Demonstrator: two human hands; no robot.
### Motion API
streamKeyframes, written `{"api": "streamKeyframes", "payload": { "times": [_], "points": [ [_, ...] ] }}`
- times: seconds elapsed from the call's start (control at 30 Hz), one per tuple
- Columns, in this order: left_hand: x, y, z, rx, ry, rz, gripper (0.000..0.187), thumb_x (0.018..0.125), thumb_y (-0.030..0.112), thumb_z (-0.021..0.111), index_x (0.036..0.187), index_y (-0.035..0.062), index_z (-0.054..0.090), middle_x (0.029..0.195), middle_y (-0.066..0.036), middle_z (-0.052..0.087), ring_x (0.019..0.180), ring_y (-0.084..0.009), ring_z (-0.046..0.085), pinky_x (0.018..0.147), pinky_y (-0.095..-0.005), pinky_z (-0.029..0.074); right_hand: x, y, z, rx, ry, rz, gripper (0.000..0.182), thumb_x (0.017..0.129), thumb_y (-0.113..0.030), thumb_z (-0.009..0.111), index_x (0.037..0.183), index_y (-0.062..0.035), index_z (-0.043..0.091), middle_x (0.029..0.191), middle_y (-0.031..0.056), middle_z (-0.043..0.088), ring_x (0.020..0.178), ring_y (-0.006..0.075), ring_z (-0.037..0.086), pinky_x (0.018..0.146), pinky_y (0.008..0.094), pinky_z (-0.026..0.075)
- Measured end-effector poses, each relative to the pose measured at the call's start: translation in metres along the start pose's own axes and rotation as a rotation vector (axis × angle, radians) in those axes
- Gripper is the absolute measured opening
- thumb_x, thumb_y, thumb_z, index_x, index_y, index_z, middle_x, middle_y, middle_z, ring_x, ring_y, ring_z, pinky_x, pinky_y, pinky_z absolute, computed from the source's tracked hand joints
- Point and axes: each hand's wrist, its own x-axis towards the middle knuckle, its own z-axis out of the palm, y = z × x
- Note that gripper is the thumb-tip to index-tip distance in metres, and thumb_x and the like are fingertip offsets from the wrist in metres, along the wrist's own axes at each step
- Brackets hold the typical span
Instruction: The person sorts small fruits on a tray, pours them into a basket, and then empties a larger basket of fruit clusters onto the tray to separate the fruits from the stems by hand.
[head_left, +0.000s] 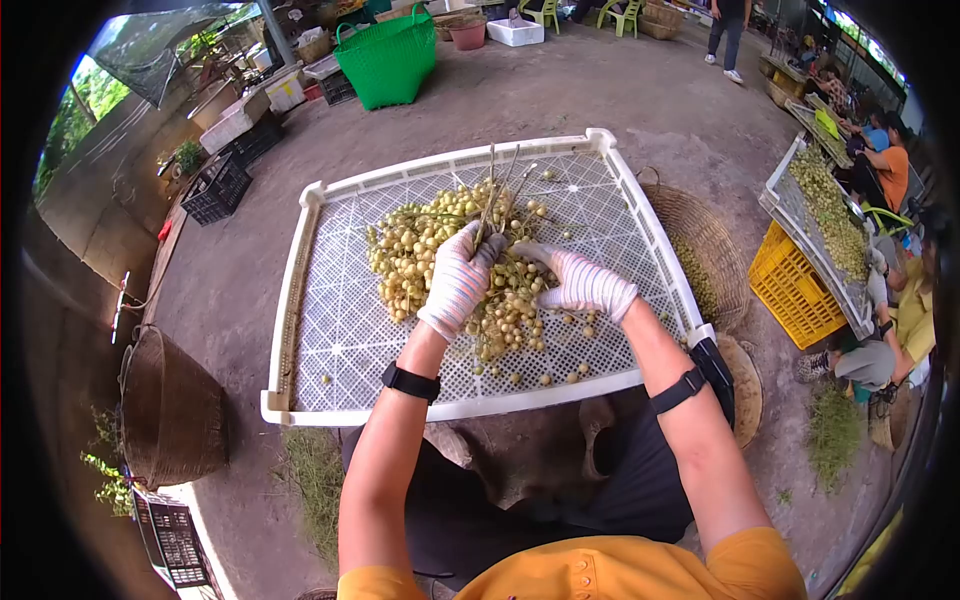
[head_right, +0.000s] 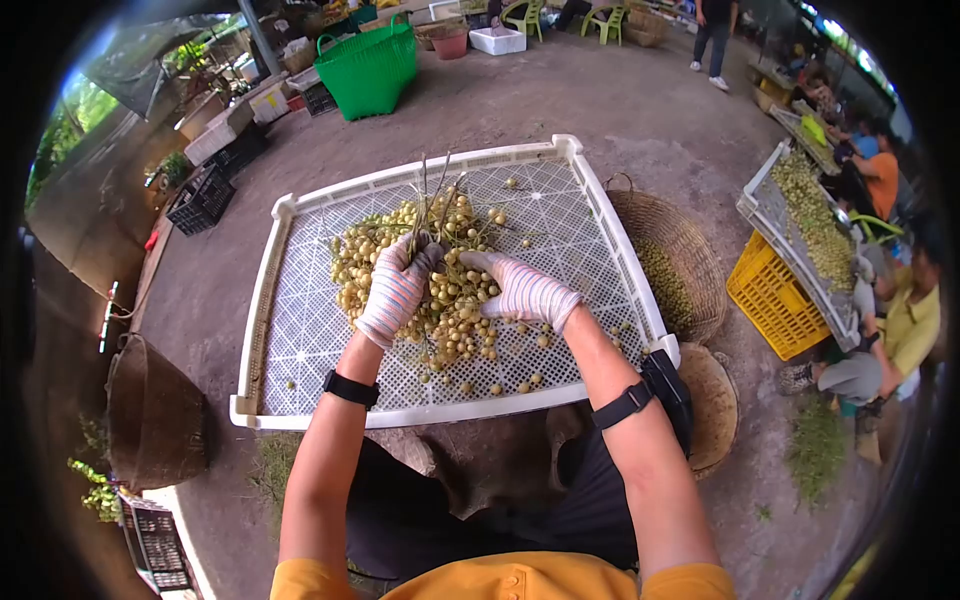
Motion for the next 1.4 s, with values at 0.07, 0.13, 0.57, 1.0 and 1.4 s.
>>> {"api": "streamKeyframes", "payload": {
  "times": [0.07, 0.13, 0.57, 1.0, 1.4],
  "points": [
    [0.000, -0.003, 0.002, -0.031, -0.061, -0.051, 0.010, 0.089, 0.010, 0.056, 0.095, 0.0030, 0.060, 0.073, 0.005, 0.058, 0.054, -0.0009, 0.041, 0.045, -0.0174, 0.031, 0.001, -0.024, 0.007, 0.107, -0.081, 0.069, 0.067, 0.069, -0.021, 0.074, 0.127, -0.0038, 0.045, 0.123, 0.0172, 0.051, 0.118, 0.0241, 0.046, 0.099, 0.0330, 0.037],
    [0.001, -0.003, 0.006, -0.053, -0.064, -0.010, 0.010, 0.089, 0.010, 0.056, 0.096, 0.0033, 0.059, 0.073, 0.005, 0.058, 0.055, -0.0007, 0.041, 0.045, -0.0170, 0.031, 0.004, -0.018, 0.020, 0.125, -0.194, 0.240, 0.050, 0.073, -0.023, 0.072, 0.116, -0.0044, 0.055, 0.108, 0.0141, 0.060, 0.104, 0.0214, 0.055, 0.089, 0.0345, 0.043],
    [0.008, -0.040, -0.009, -0.053, 0.204, -0.124, 0.011, 0.089, 0.011, 0.057, 0.093, 0.0018, 0.059, 0.068, 0.002, 0.058, 0.053, -0.0041, 0.044, 0.047, -0.0202, 0.037, -0.003, 0.026, 0.044, 0.320, -0.076, 0.231, 0.046, 0.087, -0.046, 0.047, 0.104, -0.0062, 0.063, 0.094, 0.0197, 0.064, 0.089, 0.0355, 0.060, 0.080, 0.0415, 0.047],
    [0.005, -0.054, 0.000, -0.094, 0.237, -0.126, 0.010, 0.088, 0.008, 0.056, 0.093, -0.0003, 0.059, 0.073, 0.000, 0.058, 0.063, -0.0062, 0.046, 0.057, -0.0216, 0.040, -0.005, -0.001, 0.023, 0.128, -0.169, 0.485, 0.046, 0.087, -0.044, 0.053, 0.085, 0.0011, 0.064, 0.072, 0.0119, 0.065, 0.070, 0.0232, 0.065, 0.069, 0.0364, 0.050],
    [0.004, -0.052, -0.001, -0.130, 0.278, -0.116, 0.013, 0.089, 0.013, 0.057, 0.090, 0.0004, 0.060, 0.071, 0.000, 0.058, 0.061, -0.0059, 0.047, 0.056, -0.0217, 0.039, -0.008, -0.016, 0.004, -0.164, -0.338, 0.788, 0.038, 0.084, -0.038, 0.054, 0.084, -0.0013, 0.067, 0.079, 0.0174, 0.065, 0.073, 0.0291, 0.064, 0.069, 0.0396, 0.050]
  ]
}}
